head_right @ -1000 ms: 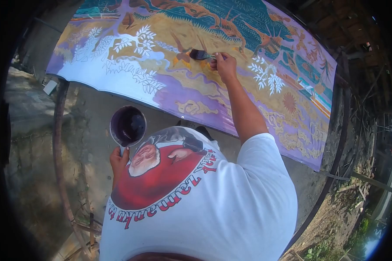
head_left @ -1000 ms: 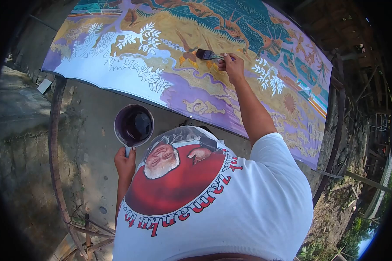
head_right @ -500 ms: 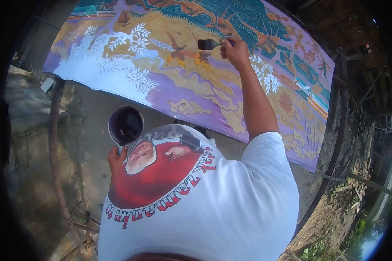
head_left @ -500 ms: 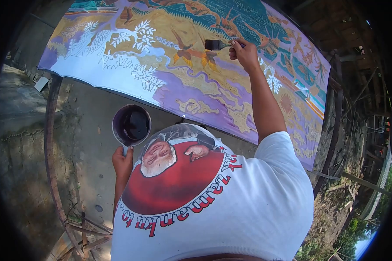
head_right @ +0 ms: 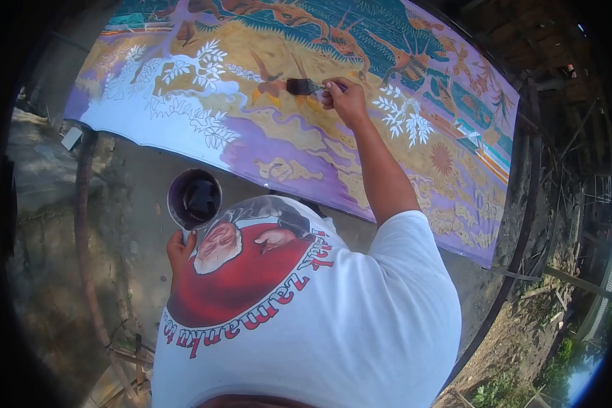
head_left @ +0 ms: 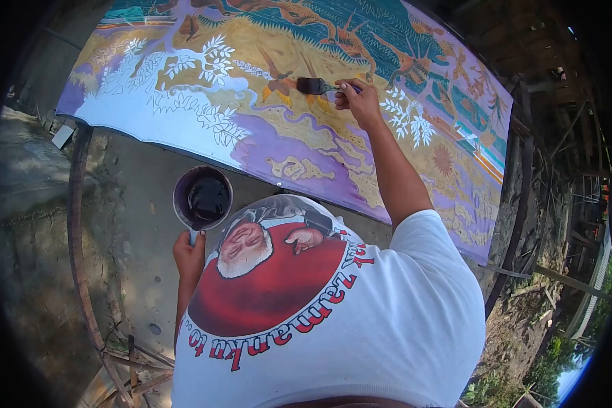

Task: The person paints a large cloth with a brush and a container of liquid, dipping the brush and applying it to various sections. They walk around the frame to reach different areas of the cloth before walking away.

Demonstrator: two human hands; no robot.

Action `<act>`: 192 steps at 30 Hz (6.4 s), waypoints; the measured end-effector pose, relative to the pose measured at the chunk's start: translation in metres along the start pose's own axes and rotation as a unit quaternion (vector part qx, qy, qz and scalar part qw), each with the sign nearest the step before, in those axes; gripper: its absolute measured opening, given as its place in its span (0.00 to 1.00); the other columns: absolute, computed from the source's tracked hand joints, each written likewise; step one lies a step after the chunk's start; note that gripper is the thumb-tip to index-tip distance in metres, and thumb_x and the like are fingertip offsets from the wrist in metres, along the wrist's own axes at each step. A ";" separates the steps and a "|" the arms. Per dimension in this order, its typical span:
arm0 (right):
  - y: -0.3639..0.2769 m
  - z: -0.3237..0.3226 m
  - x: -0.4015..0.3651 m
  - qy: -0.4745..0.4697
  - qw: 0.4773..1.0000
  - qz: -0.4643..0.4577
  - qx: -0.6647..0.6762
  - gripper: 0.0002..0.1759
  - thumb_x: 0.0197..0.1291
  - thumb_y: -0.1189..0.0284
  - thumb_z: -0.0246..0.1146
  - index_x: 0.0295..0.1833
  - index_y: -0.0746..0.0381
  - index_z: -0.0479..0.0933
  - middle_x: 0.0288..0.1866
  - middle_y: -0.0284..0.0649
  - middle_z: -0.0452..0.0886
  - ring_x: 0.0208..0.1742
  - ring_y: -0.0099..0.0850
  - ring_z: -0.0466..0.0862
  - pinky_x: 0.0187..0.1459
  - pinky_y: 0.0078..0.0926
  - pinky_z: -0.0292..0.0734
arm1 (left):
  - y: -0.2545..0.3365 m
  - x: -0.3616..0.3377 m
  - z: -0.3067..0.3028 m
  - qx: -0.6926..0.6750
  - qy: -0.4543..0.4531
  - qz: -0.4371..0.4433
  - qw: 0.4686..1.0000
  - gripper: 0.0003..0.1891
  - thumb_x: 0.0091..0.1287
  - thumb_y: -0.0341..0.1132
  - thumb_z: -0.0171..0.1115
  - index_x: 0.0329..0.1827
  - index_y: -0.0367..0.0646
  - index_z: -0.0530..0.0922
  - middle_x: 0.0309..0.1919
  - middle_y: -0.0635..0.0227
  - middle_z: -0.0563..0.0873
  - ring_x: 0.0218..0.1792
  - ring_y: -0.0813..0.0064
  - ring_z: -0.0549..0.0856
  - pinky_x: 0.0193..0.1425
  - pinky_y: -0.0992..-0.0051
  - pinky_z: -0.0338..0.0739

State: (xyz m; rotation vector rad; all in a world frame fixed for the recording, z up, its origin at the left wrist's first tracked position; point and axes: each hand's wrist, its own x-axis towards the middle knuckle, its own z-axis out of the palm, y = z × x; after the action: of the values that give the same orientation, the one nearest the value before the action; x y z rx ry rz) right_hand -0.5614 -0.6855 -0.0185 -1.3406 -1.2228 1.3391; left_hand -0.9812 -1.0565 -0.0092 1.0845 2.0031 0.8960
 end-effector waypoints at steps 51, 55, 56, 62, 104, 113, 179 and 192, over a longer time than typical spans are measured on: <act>0.019 -0.015 -0.030 0.170 0.979 0.067 0.094 0.16 0.75 0.69 0.57 0.47 0.74 0.80 0.30 0.46 0.84 0.23 0.32 0.85 0.24 0.29 0.85 | -0.009 0.009 0.003 -0.009 0.007 0.002 1.000 0.23 0.73 0.35 0.69 0.24 0.46 0.63 0.19 0.78 0.67 0.23 0.87 0.65 0.23 0.75 0.58; 0.027 -0.033 -0.020 0.230 0.970 0.026 0.078 0.15 0.75 0.70 0.56 0.48 0.73 0.81 0.31 0.46 0.85 0.23 0.31 0.85 0.25 0.29 0.86 | 0.001 0.007 0.003 -0.006 0.012 -0.005 1.000 0.23 0.73 0.36 0.69 0.24 0.46 0.63 0.18 0.78 0.69 0.21 0.87 0.66 0.22 0.76 0.59; 0.029 -0.036 -0.019 0.235 0.969 0.024 0.076 0.15 0.75 0.69 0.56 0.49 0.72 0.81 0.31 0.46 0.85 0.23 0.31 0.85 0.25 0.29 0.86 | 0.006 0.005 0.002 -0.004 0.010 -0.017 1.000 0.23 0.73 0.36 0.69 0.24 0.46 0.64 0.17 0.78 0.69 0.21 0.88 0.66 0.22 0.76 0.59; 0.022 -0.002 -0.035 0.148 0.974 0.064 0.158 0.15 0.76 0.68 0.56 0.50 0.71 0.80 0.33 0.47 0.85 0.25 0.30 0.85 0.27 0.30 0.87 | -0.009 0.006 0.003 0.015 0.014 0.006 1.000 0.22 0.73 0.36 0.69 0.24 0.46 0.65 0.17 0.78 0.70 0.20 0.88 0.67 0.22 0.76 0.60; 0.027 -0.070 0.003 0.220 0.964 0.052 0.137 0.15 0.75 0.72 0.52 0.47 0.74 0.78 0.32 0.48 0.83 0.24 0.34 0.85 0.23 0.32 0.85 | -0.060 -0.003 0.014 -0.074 0.035 -0.046 0.996 0.20 0.73 0.34 0.69 0.25 0.42 0.68 0.21 0.79 0.71 0.25 0.86 0.66 0.27 0.76 0.59; 0.024 -0.100 0.010 0.316 0.944 0.001 0.091 0.14 0.76 0.70 0.56 0.49 0.72 0.79 0.30 0.45 0.84 0.23 0.31 0.85 0.24 0.30 0.86 | -0.051 -0.005 0.012 -0.093 0.024 -0.059 0.994 0.19 0.72 0.33 0.69 0.25 0.42 0.68 0.21 0.79 0.71 0.26 0.87 0.66 0.27 0.77 0.59; 0.020 0.040 0.031 0.101 0.992 0.003 0.078 0.17 0.77 0.69 0.55 0.53 0.72 0.82 0.32 0.46 0.86 0.24 0.29 0.85 0.29 0.29 0.88 | -0.041 -0.038 0.002 -0.015 0.039 -0.053 0.998 0.23 0.73 0.35 0.70 0.24 0.46 0.64 0.18 0.80 0.70 0.22 0.89 0.65 0.23 0.78 0.58; -0.056 0.153 -0.076 -0.185 0.981 -0.038 0.042 0.15 0.76 0.68 0.58 0.49 0.69 0.85 0.29 0.39 0.83 0.25 0.24 0.83 0.30 0.22 0.81 | -0.082 -0.013 -0.032 -0.024 0.005 -0.009 1.000 0.23 0.71 0.37 0.70 0.23 0.45 0.65 0.19 0.79 0.69 0.24 0.87 0.65 0.25 0.76 0.59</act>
State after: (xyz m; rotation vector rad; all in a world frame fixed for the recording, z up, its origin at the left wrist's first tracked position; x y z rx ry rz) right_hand -0.7131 -0.7622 0.0401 -1.0011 -1.4284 1.6129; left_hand -1.0348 -1.1092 -0.0559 1.0364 1.9857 0.9380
